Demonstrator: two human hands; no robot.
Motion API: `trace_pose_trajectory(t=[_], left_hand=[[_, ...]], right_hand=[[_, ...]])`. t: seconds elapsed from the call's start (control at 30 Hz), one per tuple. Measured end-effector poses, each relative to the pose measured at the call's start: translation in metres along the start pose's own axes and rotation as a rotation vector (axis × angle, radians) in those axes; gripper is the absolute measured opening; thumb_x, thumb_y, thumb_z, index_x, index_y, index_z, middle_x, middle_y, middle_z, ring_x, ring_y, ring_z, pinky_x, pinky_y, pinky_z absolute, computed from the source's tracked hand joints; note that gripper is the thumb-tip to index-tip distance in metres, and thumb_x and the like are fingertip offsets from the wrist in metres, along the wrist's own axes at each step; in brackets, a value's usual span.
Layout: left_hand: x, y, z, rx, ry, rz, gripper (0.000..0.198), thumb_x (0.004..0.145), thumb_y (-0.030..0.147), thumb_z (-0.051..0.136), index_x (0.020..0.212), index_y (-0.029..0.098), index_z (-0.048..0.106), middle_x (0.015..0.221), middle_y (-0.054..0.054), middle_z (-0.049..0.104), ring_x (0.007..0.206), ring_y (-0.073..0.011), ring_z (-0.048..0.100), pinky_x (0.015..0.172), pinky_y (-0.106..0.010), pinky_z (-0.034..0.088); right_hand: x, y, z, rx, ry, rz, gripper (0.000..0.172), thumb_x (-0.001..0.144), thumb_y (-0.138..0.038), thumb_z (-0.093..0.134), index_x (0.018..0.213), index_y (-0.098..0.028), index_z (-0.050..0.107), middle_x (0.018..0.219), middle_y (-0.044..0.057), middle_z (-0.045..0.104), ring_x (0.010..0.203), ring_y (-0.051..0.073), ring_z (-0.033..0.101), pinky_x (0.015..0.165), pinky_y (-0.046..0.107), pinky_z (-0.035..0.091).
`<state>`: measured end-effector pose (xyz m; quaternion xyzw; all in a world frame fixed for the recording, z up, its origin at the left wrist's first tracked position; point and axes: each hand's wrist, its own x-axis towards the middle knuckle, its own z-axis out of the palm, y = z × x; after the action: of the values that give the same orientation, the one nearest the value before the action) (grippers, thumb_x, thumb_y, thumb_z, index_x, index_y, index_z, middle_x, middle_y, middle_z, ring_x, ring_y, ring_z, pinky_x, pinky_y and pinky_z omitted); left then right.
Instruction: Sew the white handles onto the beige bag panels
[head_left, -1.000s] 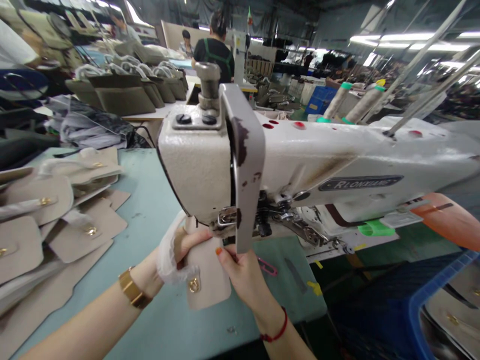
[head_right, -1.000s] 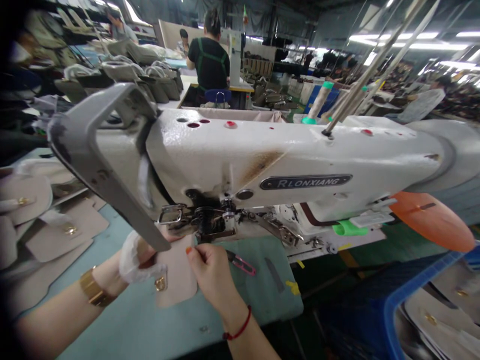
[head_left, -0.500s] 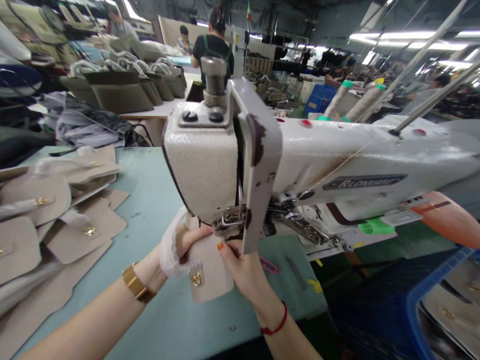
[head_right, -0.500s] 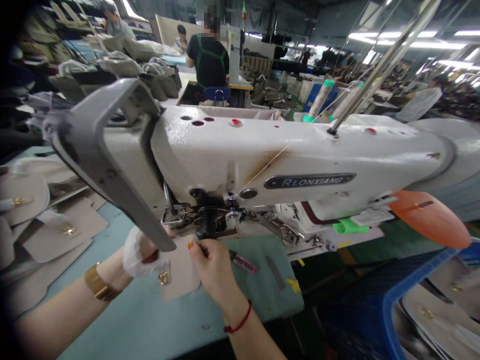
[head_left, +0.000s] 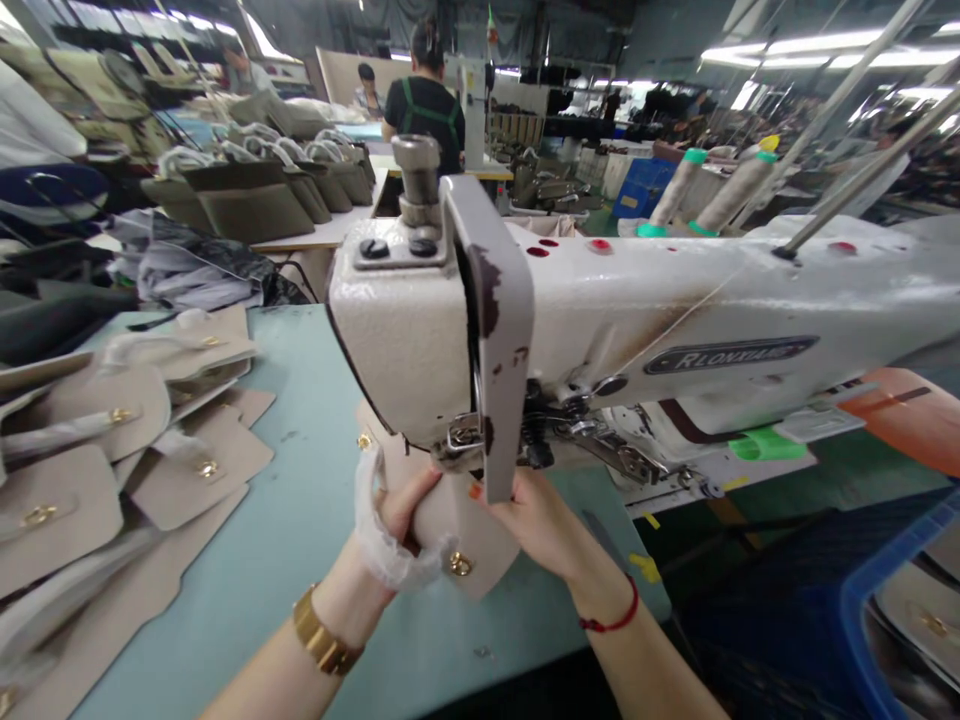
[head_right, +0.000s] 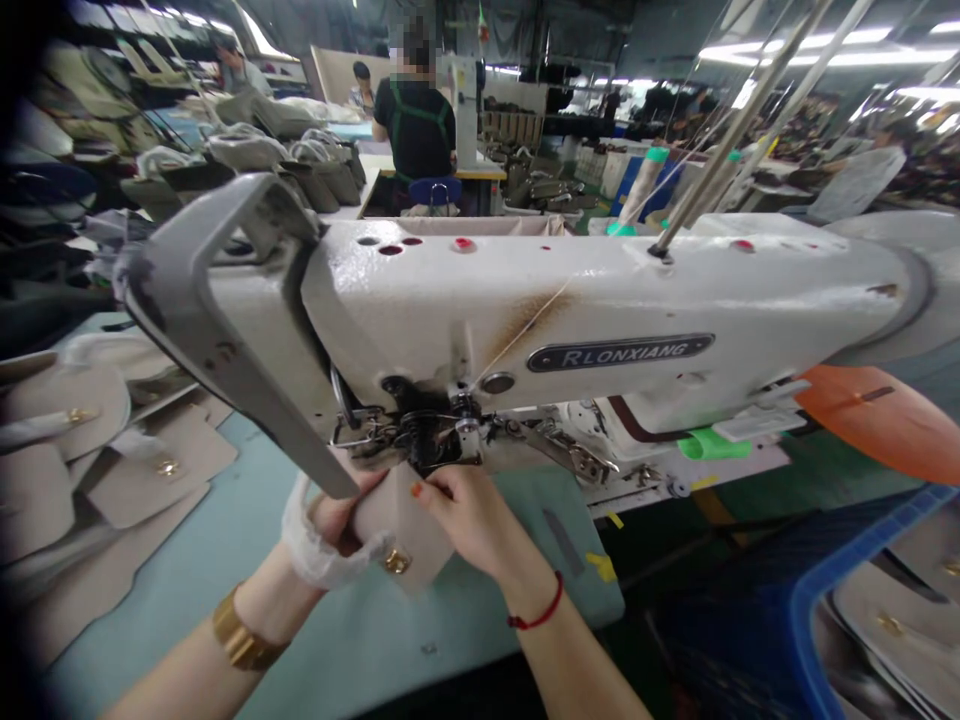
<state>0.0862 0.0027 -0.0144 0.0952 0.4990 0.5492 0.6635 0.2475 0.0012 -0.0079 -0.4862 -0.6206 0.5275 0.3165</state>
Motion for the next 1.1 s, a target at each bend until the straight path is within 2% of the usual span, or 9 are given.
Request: trace_pose_trajectory(t=[0.07, 0.17, 0.33, 0.47, 0.7, 0.83, 0.93, 1.1], left_hand=[[-0.003, -0.012, 0.001, -0.019, 0.018, 0.03, 0.05, 0.061, 0.018, 0.083, 0.108, 0.018, 0.066, 0.088, -0.01, 0.074, 0.075, -0.0319, 0.071, 0.065, -0.044, 0.06], [-0.007, -0.021, 0.006, -0.081, 0.11, 0.071, 0.056, 0.062, 0.014, 0.082, 0.113, 0.021, 0.061, 0.088, -0.005, 0.073, 0.082, -0.0293, 0.071, 0.07, -0.041, 0.06], [-0.012, -0.02, 0.014, -0.085, 0.197, 0.026, 0.039, 0.066, 0.013, 0.078, 0.103, 0.018, 0.064, 0.088, -0.007, 0.073, 0.092, -0.0325, 0.07, 0.075, -0.042, 0.058], [-0.013, -0.02, 0.014, -0.073, 0.178, 0.021, 0.041, 0.066, 0.017, 0.08, 0.104, 0.02, 0.064, 0.097, -0.006, 0.073, 0.095, -0.0332, 0.069, 0.077, -0.044, 0.059], [-0.011, -0.021, 0.007, -0.002, 0.115, 0.019, 0.038, 0.063, 0.018, 0.081, 0.099, 0.017, 0.068, 0.091, -0.008, 0.074, 0.095, -0.033, 0.069, 0.08, -0.044, 0.058], [-0.011, -0.019, 0.008, 0.011, 0.125, 0.062, 0.041, 0.061, 0.018, 0.082, 0.099, 0.02, 0.067, 0.096, -0.007, 0.074, 0.094, -0.0334, 0.069, 0.079, -0.044, 0.059], [-0.008, -0.02, 0.008, 0.031, 0.152, 0.084, 0.041, 0.059, 0.019, 0.084, 0.096, 0.019, 0.067, 0.094, -0.007, 0.074, 0.091, -0.0324, 0.07, 0.079, -0.044, 0.059], [0.001, -0.02, 0.008, 0.045, 0.138, 0.121, 0.042, 0.056, 0.018, 0.084, 0.094, 0.02, 0.066, 0.091, -0.006, 0.073, 0.09, -0.0305, 0.07, 0.078, -0.042, 0.059]], right_hand=[[0.002, -0.004, -0.009, -0.03, 0.011, -0.019, 0.03, 0.083, -0.038, 0.061, 0.064, -0.015, 0.065, 0.06, 0.001, 0.059, 0.064, 0.015, 0.054, 0.055, 0.021, 0.036], [0.004, -0.005, -0.017, -0.063, 0.054, -0.067, 0.029, 0.082, -0.036, 0.061, 0.061, -0.017, 0.064, 0.055, 0.001, 0.057, 0.064, 0.016, 0.054, 0.057, 0.022, 0.037], [0.004, -0.005, -0.017, -0.089, 0.105, -0.093, 0.022, 0.08, -0.035, 0.064, 0.069, -0.016, 0.067, 0.061, 0.002, 0.06, 0.068, 0.017, 0.057, 0.059, 0.023, 0.039], [0.003, -0.006, -0.014, -0.12, 0.137, -0.102, 0.021, 0.082, -0.034, 0.063, 0.074, -0.015, 0.068, 0.067, 0.003, 0.063, 0.071, 0.018, 0.058, 0.06, 0.023, 0.039], [0.003, -0.006, -0.013, -0.238, 0.089, -0.154, 0.031, 0.09, -0.035, 0.052, 0.073, -0.015, 0.068, 0.066, 0.003, 0.061, 0.069, 0.016, 0.056, 0.062, 0.024, 0.039], [0.002, -0.006, -0.013, -0.247, 0.078, -0.153, 0.034, 0.091, -0.034, 0.051, 0.064, -0.015, 0.059, 0.065, 0.002, 0.057, 0.066, 0.014, 0.051, 0.06, 0.023, 0.036], [0.003, -0.005, -0.012, -0.231, 0.095, -0.145, 0.034, 0.091, -0.033, 0.052, 0.061, -0.016, 0.055, 0.064, 0.001, 0.054, 0.065, 0.013, 0.048, 0.058, 0.022, 0.034], [0.006, -0.005, -0.01, -0.203, 0.097, -0.14, 0.036, 0.092, -0.035, 0.05, 0.064, -0.015, 0.06, 0.062, 0.002, 0.054, 0.062, 0.013, 0.048, 0.054, 0.022, 0.032]])
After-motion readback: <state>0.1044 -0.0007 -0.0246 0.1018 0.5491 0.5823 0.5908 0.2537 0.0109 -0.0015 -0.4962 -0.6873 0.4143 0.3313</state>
